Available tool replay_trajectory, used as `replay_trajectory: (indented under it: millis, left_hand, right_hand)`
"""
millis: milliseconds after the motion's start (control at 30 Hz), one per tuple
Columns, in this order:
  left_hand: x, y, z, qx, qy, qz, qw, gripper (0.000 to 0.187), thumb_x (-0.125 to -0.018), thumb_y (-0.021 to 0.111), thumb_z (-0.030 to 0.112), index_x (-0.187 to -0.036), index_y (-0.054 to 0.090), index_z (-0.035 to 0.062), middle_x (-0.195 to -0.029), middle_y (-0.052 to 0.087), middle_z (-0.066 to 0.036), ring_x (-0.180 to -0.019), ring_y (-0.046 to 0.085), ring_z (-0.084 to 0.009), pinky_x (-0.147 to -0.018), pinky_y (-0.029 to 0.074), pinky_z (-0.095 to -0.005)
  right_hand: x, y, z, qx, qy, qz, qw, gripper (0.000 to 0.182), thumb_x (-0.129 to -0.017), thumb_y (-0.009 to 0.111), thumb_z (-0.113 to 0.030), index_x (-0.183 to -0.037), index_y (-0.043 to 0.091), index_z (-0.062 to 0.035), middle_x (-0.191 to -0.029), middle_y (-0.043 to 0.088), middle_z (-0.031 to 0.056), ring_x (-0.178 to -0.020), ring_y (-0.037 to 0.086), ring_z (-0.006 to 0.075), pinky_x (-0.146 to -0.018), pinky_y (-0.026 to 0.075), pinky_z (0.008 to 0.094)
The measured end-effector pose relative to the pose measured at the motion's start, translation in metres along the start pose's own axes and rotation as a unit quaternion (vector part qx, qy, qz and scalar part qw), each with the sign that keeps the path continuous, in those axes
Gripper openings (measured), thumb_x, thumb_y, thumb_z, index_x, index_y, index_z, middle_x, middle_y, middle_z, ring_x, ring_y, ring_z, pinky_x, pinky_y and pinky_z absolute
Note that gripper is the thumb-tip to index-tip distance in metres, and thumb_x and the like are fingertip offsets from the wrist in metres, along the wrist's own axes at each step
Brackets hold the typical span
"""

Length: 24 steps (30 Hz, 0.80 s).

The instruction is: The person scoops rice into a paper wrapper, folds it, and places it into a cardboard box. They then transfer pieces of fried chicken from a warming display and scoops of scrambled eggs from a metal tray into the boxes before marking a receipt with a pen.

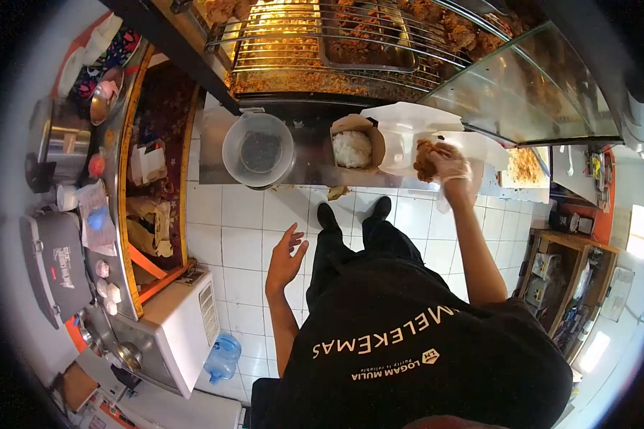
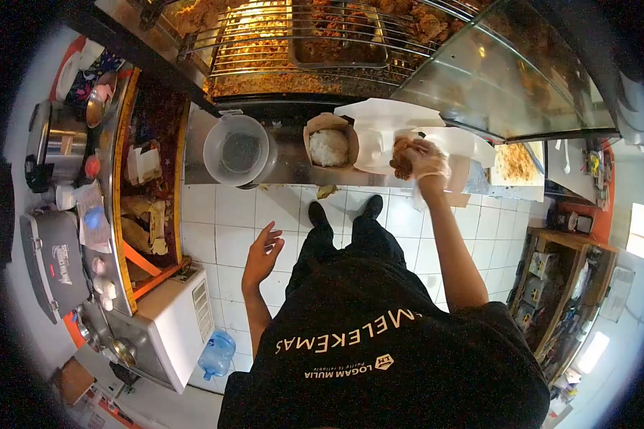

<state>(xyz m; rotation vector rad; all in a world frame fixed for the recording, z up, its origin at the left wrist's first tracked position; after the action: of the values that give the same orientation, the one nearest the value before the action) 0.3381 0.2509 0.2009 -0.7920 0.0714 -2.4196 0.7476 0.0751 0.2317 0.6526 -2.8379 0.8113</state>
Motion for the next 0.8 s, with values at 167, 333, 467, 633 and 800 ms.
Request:
replay_trajectory:
  millis: [167,333,467,633,800]
  left_hand:
    - [-0.005,0.001,0.010,-0.035,0.010,-0.018,0.999,0.055,-0.093,0.061,0.026,-0.141,0.041,0.0072,-0.122,0.062,-0.018,-0.111,0.061,-0.0300,-0.096,0.046,-0.0407]
    - [-0.009,-0.003,0.003,0.006,0.010,-0.003,1.000,0.056,-0.093,0.061,0.026,-0.141,0.041,0.0067,-0.122,0.062,-0.018,-0.112,0.060,-0.0295,-0.096,0.046,-0.0409]
    - [-0.008,-0.003,0.008,0.003,0.011,0.003,1.000,0.055,-0.093,0.061,0.026,-0.141,0.041,0.0068,-0.124,0.061,-0.018,-0.113,0.060,-0.0295,-0.097,0.045,-0.0408]
    - [0.001,-0.003,-0.009,0.028,0.002,0.025,0.999,0.054,-0.094,0.061,0.025,-0.141,0.042,0.0068,-0.123,0.062,-0.018,-0.111,0.061,-0.0287,-0.096,0.045,-0.0408]
    - [0.005,-0.005,-0.039,0.061,-0.016,0.046,0.997,0.055,-0.094,0.061,0.021,-0.142,0.039,0.0061,-0.125,0.060,-0.018,-0.111,0.059,-0.0247,-0.095,0.047,-0.0364]
  right_hand:
    - [0.001,0.019,-0.004,0.391,-0.381,0.052,0.837,0.027,-0.086,0.061,-0.021,-0.111,0.064,-0.0094,-0.107,0.064,0.0149,-0.095,0.061,0.0342,-0.083,0.049,0.0431]
    - [0.055,0.027,-0.203,0.344,-0.505,0.120,0.782,0.032,-0.085,0.061,-0.014,-0.117,0.060,-0.0100,-0.112,0.061,0.0162,-0.102,0.057,0.0344,-0.086,0.047,0.0433]
    - [-0.018,0.042,-0.246,0.354,-0.590,0.208,0.695,0.052,-0.086,0.056,-0.016,-0.136,0.047,-0.0089,-0.122,0.056,0.0261,-0.115,0.053,0.0377,-0.096,0.043,0.0480]
    - [-0.046,0.055,-0.340,0.654,-0.110,-0.050,0.747,0.052,-0.094,0.054,-0.025,-0.140,0.039,-0.0063,-0.145,0.044,0.0117,-0.126,0.048,0.0302,-0.098,0.044,0.0457]
    - [-0.146,0.042,-0.273,0.691,-0.228,0.126,0.674,0.046,-0.098,0.046,-0.029,-0.137,0.044,-0.0035,-0.142,0.046,0.0123,-0.124,0.051,0.0251,-0.099,0.044,0.0400]
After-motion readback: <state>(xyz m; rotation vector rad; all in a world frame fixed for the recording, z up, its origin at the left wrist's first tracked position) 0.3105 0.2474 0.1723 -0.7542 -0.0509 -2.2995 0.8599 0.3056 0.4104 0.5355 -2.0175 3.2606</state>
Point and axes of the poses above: each hand's wrist, its own x-axis away from the middle knuckle, its own y-axis out of the palm, z = x × y, the point moved 4 cm from there along -x, towards the middle knuckle
